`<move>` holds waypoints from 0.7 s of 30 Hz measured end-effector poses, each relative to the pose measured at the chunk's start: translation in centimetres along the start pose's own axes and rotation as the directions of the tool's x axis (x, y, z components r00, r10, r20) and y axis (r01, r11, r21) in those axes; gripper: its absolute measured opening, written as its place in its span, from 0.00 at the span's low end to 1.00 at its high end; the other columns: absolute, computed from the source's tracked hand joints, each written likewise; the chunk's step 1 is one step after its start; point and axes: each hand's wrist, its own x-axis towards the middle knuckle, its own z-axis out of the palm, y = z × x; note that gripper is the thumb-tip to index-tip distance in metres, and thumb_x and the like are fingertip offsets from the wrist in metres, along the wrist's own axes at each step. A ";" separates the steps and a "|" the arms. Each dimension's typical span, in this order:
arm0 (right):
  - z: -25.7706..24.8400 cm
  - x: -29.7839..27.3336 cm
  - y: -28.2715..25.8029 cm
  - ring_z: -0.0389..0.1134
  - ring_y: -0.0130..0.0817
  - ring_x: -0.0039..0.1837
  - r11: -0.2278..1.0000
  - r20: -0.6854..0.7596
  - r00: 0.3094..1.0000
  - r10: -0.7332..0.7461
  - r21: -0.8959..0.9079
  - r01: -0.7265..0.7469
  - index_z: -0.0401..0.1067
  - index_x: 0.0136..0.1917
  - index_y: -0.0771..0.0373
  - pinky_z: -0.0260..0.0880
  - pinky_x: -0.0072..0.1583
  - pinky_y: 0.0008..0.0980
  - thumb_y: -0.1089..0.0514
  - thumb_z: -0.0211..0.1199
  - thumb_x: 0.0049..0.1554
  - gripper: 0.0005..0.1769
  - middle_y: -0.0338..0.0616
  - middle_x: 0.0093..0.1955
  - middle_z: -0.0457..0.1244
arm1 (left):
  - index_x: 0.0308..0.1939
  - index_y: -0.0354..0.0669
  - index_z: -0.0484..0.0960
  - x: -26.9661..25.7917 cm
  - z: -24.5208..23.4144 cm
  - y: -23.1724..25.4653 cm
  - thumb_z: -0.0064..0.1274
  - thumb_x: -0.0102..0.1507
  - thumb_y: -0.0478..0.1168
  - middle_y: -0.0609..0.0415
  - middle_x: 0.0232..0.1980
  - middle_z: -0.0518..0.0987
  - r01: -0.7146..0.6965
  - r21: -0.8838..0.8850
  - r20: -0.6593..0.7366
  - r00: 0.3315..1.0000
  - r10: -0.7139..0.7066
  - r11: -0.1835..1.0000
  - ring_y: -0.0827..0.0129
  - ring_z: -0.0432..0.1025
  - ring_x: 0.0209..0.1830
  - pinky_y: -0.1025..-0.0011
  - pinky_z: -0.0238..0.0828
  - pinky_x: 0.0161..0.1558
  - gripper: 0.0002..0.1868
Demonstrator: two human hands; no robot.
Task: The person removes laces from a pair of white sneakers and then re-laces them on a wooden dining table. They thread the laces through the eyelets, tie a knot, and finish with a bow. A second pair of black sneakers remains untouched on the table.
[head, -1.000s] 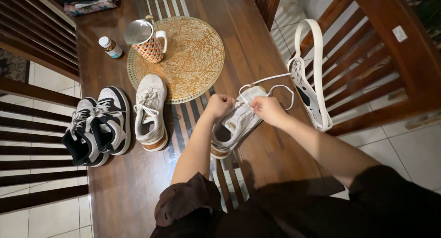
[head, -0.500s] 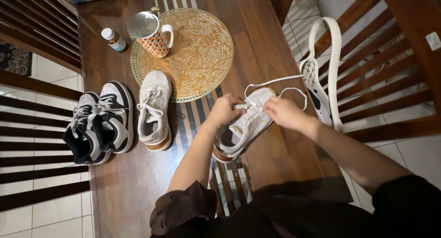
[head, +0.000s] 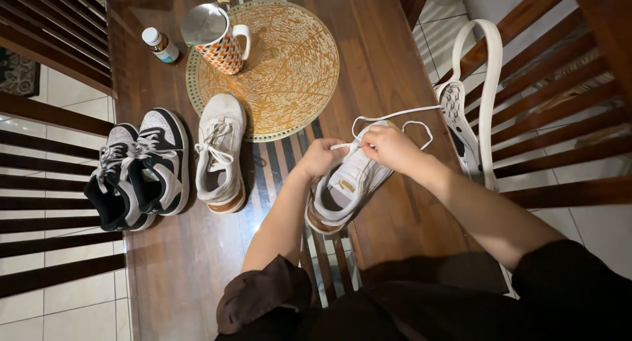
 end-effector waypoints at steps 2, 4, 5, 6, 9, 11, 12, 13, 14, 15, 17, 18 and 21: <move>0.0 0.1 -0.1 0.69 0.49 0.46 1.000 0.013 1.000 -0.026 -0.015 0.026 0.75 0.38 0.62 0.70 0.51 0.44 0.60 0.67 0.50 0.04 0.47 0.41 0.66 | 0.47 0.29 0.83 0.1 -0.1 -0.2 0.58 0.65 0.36 0.51 0.39 0.83 0.040 -0.088 0.030 0.999 -0.038 0.995 0.71 0.76 0.35 0.72 0.74 0.37 0.12; -0.2 0.0 -0.1 0.69 0.49 0.45 0.999 0.022 0.999 -0.035 -0.020 0.036 0.74 0.37 0.63 0.70 0.51 0.45 0.60 0.67 0.50 0.04 0.47 0.40 0.66 | 0.47 0.29 0.83 0.2 -0.2 -0.4 0.58 0.65 0.36 0.50 0.38 0.83 0.079 -0.155 0.054 0.996 -0.071 0.985 0.70 0.76 0.34 0.71 0.74 0.36 0.12; -0.3 -0.1 -0.2 0.69 0.49 0.45 0.999 0.021 0.999 -0.032 -0.013 0.032 0.74 0.37 0.63 0.70 0.51 0.45 0.61 0.67 0.50 0.04 0.47 0.40 0.66 | 0.47 0.30 0.83 0.3 -0.3 -0.4 0.58 0.64 0.36 0.50 0.38 0.83 0.097 -0.181 0.062 0.994 -0.087 0.979 0.69 0.77 0.34 0.70 0.75 0.36 0.12; -0.4 -0.1 -0.2 0.69 0.49 0.45 1.000 0.023 0.999 -0.030 -0.006 0.030 0.74 0.37 0.63 0.69 0.50 0.45 0.61 0.67 0.50 0.04 0.47 0.40 0.66 | 0.47 0.30 0.82 0.4 -0.3 -0.5 0.58 0.64 0.36 0.50 0.38 0.83 0.116 -0.209 0.070 0.992 -0.103 0.971 0.69 0.77 0.34 0.70 0.75 0.36 0.12; -0.3 -0.2 -0.6 0.69 0.49 0.44 0.997 0.010 0.998 -0.058 -0.050 0.058 0.73 0.35 0.63 0.69 0.51 0.45 0.62 0.67 0.49 0.04 0.47 0.38 0.66 | 0.48 0.29 0.82 0.5 -0.4 -0.7 0.58 0.64 0.36 0.49 0.39 0.83 0.105 -0.213 0.097 0.992 -0.086 0.971 0.69 0.78 0.34 0.70 0.76 0.36 0.13; 0.0 0.0 -1.1 0.69 0.49 0.43 0.996 0.000 0.999 -0.050 -0.079 0.050 0.72 0.35 0.63 0.70 0.50 0.45 0.63 0.66 0.49 0.04 0.47 0.38 0.65 | 0.48 0.29 0.82 0.6 -0.5 -0.7 0.58 0.64 0.36 0.48 0.39 0.84 0.116 -0.225 0.104 0.990 -0.094 0.967 0.68 0.78 0.34 0.69 0.76 0.37 0.13; 0.1 0.1 -1.3 0.69 0.49 0.43 0.996 -0.001 1.000 -0.025 -0.084 0.025 0.72 0.35 0.64 0.70 0.49 0.45 0.63 0.66 0.49 0.04 0.47 0.38 0.65 | 0.48 0.29 0.82 0.6 -0.5 -0.7 0.58 0.64 0.36 0.48 0.39 0.84 0.122 -0.231 0.109 0.989 -0.099 0.965 0.68 0.78 0.35 0.69 0.76 0.37 0.13; 0.2 0.1 -1.4 0.69 0.49 0.43 0.996 -0.003 1.000 -0.001 -0.088 0.000 0.71 0.35 0.64 0.70 0.48 0.44 0.63 0.66 0.49 0.05 0.48 0.38 0.65 | 0.48 0.29 0.83 0.6 -0.5 -0.7 0.58 0.64 0.36 0.48 0.39 0.84 0.118 -0.230 0.105 0.990 -0.096 0.966 0.68 0.78 0.35 0.69 0.77 0.37 0.13; 0.2 0.2 -1.5 0.69 0.49 0.43 0.997 -0.010 1.000 0.000 -0.077 -0.001 0.71 0.36 0.64 0.70 0.48 0.44 0.63 0.66 0.49 0.05 0.48 0.38 0.65 | 0.48 0.28 0.83 0.6 -0.5 -0.7 0.58 0.64 0.36 0.48 0.40 0.84 0.114 -0.230 0.100 0.991 -0.093 0.967 0.68 0.78 0.35 0.69 0.77 0.38 0.13; 0.1 0.2 -1.6 0.69 0.49 0.43 0.998 -0.017 1.000 0.002 -0.065 -0.003 0.71 0.36 0.64 0.69 0.48 0.44 0.64 0.66 0.50 0.05 0.48 0.38 0.65 | 0.48 0.28 0.83 0.6 -0.6 -0.8 0.58 0.64 0.36 0.48 0.40 0.84 0.110 -0.229 0.096 0.991 -0.090 0.967 0.68 0.78 0.36 0.69 0.77 0.38 0.13; -0.1 0.2 -1.8 0.68 0.49 0.44 0.998 -0.032 0.999 -0.043 -0.038 0.042 0.71 0.37 0.65 0.69 0.47 0.44 0.64 0.66 0.51 0.05 0.48 0.39 0.64 | 0.49 0.28 0.83 0.6 -0.7 -1.1 0.58 0.64 0.36 0.48 0.40 0.84 0.109 -0.235 0.093 0.992 -0.089 0.966 0.68 0.78 0.36 0.70 0.77 0.39 0.13; -0.3 0.2 -1.8 0.68 0.49 0.45 0.996 -0.043 0.995 -0.089 -0.026 0.088 0.70 0.39 0.65 0.69 0.48 0.44 0.64 0.65 0.52 0.05 0.48 0.40 0.64 | 0.49 0.28 0.83 0.6 -0.9 -1.1 0.58 0.64 0.36 0.48 0.40 0.84 0.107 -0.237 0.091 0.992 -0.087 0.966 0.68 0.78 0.37 0.70 0.77 0.39 0.13; -0.9 0.3 -2.1 0.68 0.49 0.45 0.990 -0.041 0.989 -0.142 -0.024 0.141 0.70 0.41 0.66 0.68 0.48 0.44 0.65 0.65 0.53 0.04 0.49 0.41 0.63 | 0.49 0.28 0.82 0.9 -1.2 -1.3 0.58 0.65 0.36 0.47 0.41 0.84 0.130 -0.233 0.115 0.988 -0.106 0.964 0.67 0.78 0.38 0.68 0.77 0.40 0.14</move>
